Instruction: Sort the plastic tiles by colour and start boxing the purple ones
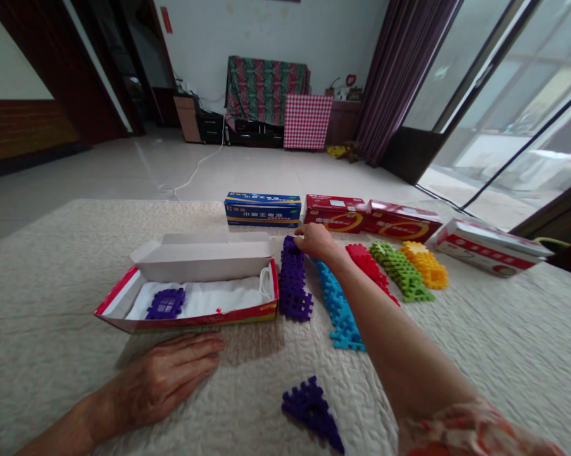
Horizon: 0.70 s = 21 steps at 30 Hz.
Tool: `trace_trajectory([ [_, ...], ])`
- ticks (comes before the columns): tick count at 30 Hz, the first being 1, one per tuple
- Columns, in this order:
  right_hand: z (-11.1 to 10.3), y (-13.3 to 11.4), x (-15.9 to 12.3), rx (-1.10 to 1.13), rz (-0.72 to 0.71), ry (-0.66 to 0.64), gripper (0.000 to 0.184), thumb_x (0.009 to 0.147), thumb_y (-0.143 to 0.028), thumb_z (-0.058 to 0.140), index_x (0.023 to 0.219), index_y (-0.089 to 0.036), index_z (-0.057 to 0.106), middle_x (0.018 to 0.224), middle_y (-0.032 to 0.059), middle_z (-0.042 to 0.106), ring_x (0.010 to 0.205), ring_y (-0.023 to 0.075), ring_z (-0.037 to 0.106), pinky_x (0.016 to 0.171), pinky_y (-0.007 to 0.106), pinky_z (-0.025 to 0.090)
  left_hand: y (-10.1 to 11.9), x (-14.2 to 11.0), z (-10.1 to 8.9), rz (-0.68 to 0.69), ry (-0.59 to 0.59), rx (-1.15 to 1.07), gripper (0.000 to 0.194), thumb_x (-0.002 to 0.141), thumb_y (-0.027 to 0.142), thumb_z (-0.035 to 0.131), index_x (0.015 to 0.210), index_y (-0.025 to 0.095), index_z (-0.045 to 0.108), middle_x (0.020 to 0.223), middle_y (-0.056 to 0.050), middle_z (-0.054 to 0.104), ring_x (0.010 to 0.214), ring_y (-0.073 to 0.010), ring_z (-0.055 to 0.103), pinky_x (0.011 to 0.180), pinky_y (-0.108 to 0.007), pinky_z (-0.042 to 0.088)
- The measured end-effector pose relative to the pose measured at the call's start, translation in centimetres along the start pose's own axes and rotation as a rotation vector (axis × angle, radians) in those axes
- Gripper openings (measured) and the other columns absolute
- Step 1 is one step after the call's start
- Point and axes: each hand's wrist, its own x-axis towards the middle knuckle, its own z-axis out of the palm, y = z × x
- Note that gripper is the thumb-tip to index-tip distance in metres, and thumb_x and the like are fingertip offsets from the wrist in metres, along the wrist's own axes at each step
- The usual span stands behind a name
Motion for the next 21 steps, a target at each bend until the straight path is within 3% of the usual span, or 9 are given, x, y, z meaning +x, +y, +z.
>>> trace_trajectory([
  [6, 0.2, -0.6, 1.0, -0.032, 0.045, -0.037, 0.03, 0.08, -0.023, 0.057, 0.102, -0.024, 0.077, 0.1, 0.0028, 0.076, 0.097, 0.0219, 0.068, 0.082, 0.023, 0.048, -0.2, 0.0, -0.3, -0.006, -0.02, -0.019, 0.027, 0.091, 0.011, 0.047, 0.109, 0.014, 0.067, 0.117, -0.009, 0.07, 0.116, -0.0178, 0.062, 0.101, -0.029, 0.052],
  [21, -0.9, -0.9, 3.0, -0.119, 0.067, -0.225, 0.022, 0.077, -0.025, 0.06, 0.087, -0.018, 0.078, 0.085, 0.0087, 0.075, 0.084, 0.023, 0.068, 0.068, 0.024, 0.047, 0.0, 0.1, 0.0, -0.051, -0.008, -0.05, 0.028, 0.091, 0.01, 0.045, 0.108, 0.015, 0.067, 0.117, -0.008, 0.07, 0.115, -0.0176, 0.062, 0.101, -0.029, 0.052],
])
